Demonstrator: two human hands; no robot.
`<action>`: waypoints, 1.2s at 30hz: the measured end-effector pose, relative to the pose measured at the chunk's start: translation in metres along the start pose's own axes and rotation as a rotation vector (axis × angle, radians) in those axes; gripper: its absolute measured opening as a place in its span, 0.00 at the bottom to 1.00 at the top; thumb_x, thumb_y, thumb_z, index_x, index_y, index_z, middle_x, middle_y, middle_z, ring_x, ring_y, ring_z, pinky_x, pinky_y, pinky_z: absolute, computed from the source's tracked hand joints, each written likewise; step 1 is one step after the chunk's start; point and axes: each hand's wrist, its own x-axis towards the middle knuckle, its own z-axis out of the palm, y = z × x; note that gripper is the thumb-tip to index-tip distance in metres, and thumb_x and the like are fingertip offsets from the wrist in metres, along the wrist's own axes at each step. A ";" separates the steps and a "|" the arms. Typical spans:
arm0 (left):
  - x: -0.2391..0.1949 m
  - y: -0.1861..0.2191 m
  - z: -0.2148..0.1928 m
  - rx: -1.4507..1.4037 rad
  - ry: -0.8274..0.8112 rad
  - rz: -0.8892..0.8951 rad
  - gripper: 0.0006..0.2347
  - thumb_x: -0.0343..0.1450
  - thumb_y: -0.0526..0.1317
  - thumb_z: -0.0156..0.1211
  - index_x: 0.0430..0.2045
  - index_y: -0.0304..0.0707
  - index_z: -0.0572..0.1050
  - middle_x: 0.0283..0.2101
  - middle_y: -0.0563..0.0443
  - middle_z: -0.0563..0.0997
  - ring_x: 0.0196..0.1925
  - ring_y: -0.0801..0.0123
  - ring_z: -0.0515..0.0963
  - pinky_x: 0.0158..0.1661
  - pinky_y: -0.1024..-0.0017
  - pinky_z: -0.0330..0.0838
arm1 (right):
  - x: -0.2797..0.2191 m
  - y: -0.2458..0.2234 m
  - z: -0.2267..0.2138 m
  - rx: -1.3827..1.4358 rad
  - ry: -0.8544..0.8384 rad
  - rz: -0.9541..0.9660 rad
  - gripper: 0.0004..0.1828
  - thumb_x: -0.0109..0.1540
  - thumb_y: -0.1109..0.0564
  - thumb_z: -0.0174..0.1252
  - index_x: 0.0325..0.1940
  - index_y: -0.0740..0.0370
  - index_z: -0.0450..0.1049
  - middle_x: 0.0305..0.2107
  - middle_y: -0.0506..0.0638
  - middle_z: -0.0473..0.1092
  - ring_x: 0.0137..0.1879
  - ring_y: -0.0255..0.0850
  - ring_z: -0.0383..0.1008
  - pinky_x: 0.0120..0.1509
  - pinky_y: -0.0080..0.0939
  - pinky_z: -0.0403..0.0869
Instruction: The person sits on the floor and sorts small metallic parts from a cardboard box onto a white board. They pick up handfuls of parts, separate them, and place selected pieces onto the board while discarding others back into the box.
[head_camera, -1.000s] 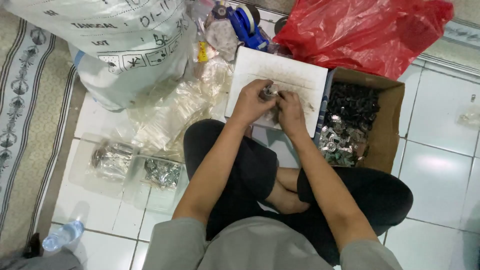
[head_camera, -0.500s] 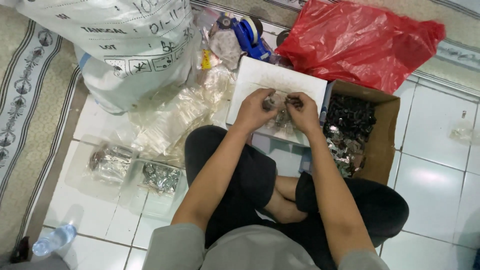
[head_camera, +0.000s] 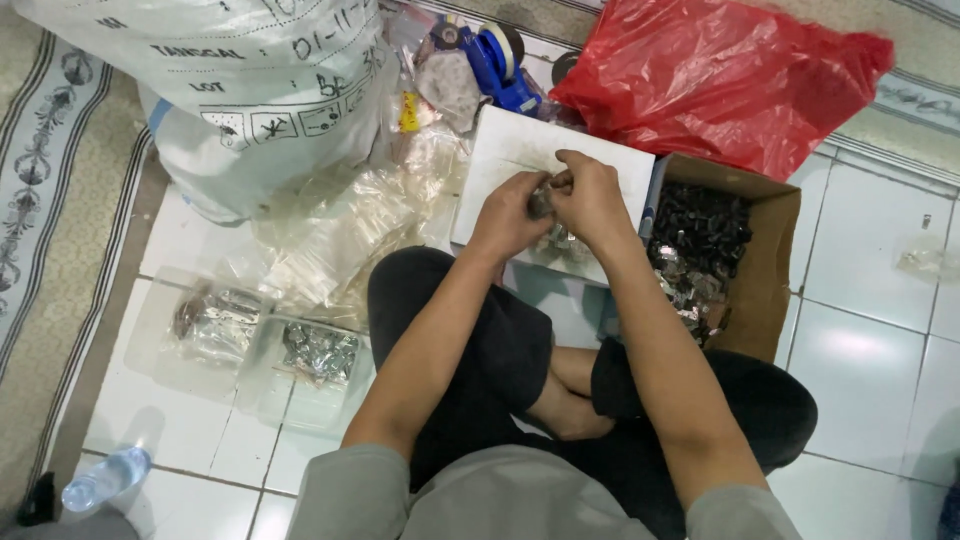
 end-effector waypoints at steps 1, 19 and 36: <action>-0.001 -0.002 0.001 -0.004 -0.003 -0.006 0.25 0.63 0.38 0.73 0.56 0.32 0.75 0.51 0.37 0.81 0.57 0.46 0.81 0.59 0.53 0.74 | -0.003 -0.005 -0.004 -0.001 -0.006 0.005 0.27 0.56 0.64 0.61 0.61 0.68 0.75 0.33 0.59 0.80 0.40 0.48 0.83 0.45 0.45 0.80; 0.002 0.006 -0.008 -0.019 -0.001 0.003 0.23 0.66 0.39 0.71 0.55 0.30 0.75 0.50 0.34 0.81 0.57 0.44 0.80 0.57 0.54 0.75 | -0.054 0.097 0.066 0.003 0.163 -0.057 0.20 0.59 0.57 0.68 0.56 0.59 0.81 0.42 0.63 0.72 0.53 0.66 0.75 0.58 0.58 0.74; -0.003 0.005 -0.004 -0.008 -0.011 0.027 0.23 0.64 0.38 0.72 0.54 0.31 0.76 0.48 0.35 0.82 0.55 0.44 0.82 0.55 0.52 0.77 | -0.034 0.064 0.035 0.688 0.473 -0.116 0.16 0.64 0.69 0.62 0.57 0.67 0.76 0.39 0.53 0.75 0.47 0.35 0.74 0.54 0.37 0.76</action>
